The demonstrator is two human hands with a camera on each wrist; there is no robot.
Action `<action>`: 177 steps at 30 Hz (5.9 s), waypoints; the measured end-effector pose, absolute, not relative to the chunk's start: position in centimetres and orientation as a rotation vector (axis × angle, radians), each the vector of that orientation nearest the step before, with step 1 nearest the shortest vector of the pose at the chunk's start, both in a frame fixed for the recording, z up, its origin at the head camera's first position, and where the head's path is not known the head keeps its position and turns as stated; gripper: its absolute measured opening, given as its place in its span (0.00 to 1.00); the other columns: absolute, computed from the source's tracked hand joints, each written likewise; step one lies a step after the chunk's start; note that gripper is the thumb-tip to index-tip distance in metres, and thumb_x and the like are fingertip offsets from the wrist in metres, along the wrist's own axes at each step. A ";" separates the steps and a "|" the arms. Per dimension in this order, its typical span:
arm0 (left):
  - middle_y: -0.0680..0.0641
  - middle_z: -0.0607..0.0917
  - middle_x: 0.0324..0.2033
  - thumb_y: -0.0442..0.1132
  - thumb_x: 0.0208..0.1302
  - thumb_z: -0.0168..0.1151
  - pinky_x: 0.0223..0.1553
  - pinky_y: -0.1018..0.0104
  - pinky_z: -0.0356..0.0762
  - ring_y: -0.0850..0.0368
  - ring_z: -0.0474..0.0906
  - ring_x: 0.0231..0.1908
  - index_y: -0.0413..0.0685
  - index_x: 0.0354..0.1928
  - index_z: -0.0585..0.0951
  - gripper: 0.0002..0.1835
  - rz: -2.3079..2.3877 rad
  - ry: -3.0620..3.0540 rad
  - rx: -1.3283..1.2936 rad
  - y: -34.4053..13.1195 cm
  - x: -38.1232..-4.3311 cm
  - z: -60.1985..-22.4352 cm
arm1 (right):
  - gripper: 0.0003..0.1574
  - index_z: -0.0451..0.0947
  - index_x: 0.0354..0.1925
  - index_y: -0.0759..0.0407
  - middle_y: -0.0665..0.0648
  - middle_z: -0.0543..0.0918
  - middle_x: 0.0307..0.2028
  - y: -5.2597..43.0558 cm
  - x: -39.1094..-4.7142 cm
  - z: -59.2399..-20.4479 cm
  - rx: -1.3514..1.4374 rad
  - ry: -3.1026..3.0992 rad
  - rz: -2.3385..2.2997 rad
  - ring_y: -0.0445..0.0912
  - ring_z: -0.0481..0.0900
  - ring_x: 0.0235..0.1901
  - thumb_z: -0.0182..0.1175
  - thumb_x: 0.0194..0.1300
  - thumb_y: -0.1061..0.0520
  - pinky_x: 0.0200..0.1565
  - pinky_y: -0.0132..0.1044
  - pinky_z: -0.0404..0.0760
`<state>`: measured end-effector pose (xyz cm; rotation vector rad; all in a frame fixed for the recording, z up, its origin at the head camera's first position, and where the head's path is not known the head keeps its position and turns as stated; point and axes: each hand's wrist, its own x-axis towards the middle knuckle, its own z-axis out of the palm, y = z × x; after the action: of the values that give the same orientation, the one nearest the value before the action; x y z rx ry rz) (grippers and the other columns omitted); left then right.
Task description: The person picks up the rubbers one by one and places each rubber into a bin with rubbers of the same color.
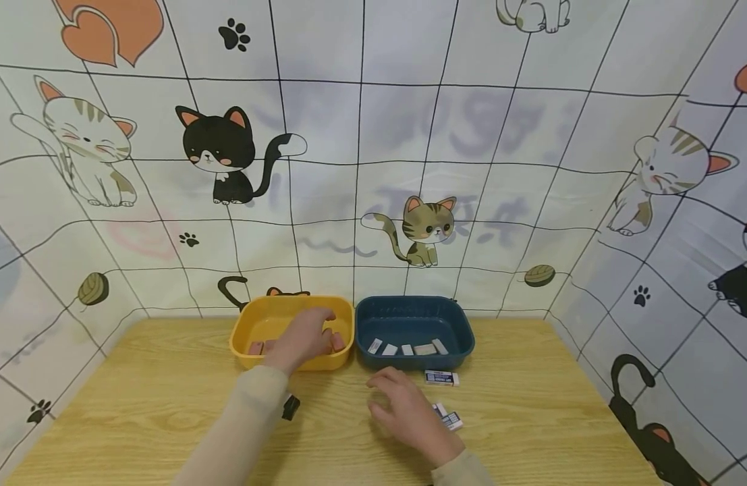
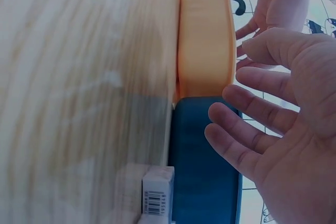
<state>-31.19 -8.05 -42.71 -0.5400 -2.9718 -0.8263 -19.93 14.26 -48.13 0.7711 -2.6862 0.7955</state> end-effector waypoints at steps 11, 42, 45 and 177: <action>0.41 0.84 0.56 0.37 0.71 0.65 0.62 0.48 0.76 0.43 0.80 0.58 0.40 0.57 0.83 0.16 -0.736 -2.831 -0.687 -8.4 -28.5 -42.4 | 0.19 0.84 0.54 0.60 0.52 0.81 0.51 15.4 -19.6 -47.7 0.720 -2.689 0.744 0.47 0.80 0.50 0.68 0.65 0.60 0.55 0.46 0.82; 0.44 0.85 0.44 0.30 0.61 0.71 0.46 0.55 0.81 0.52 0.78 0.39 0.40 0.45 0.83 0.11 -0.673 -2.518 -0.905 -7.4 -23.0 -43.8 | 0.15 0.86 0.46 0.63 0.59 0.85 0.44 19.3 -19.9 -45.9 0.241 -2.887 0.715 0.55 0.84 0.46 0.69 0.59 0.61 0.48 0.53 0.83; 0.42 0.86 0.45 0.31 0.61 0.71 0.48 0.53 0.82 0.50 0.80 0.42 0.38 0.47 0.84 0.13 -0.667 -2.517 -0.921 -7.3 -22.7 -44.1 | 0.16 0.86 0.47 0.63 0.59 0.85 0.44 19.5 -19.9 -45.9 0.200 -2.930 0.695 0.56 0.84 0.46 0.69 0.59 0.60 0.50 0.55 0.83; 0.52 0.85 0.43 0.38 0.63 0.70 0.51 0.64 0.80 0.59 0.79 0.43 0.49 0.47 0.87 0.11 -0.294 -2.671 -1.250 0.2 -20.9 -45.9 | 0.35 0.75 0.58 0.71 0.66 0.80 0.49 27.1 -27.3 -41.7 0.488 -3.010 0.408 0.52 0.76 0.42 0.72 0.52 0.62 0.43 0.47 0.81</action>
<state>-20.94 0.19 -45.86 -1.2498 -2.6706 -0.2941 -27.26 27.14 -41.70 0.4878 -3.0102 0.4079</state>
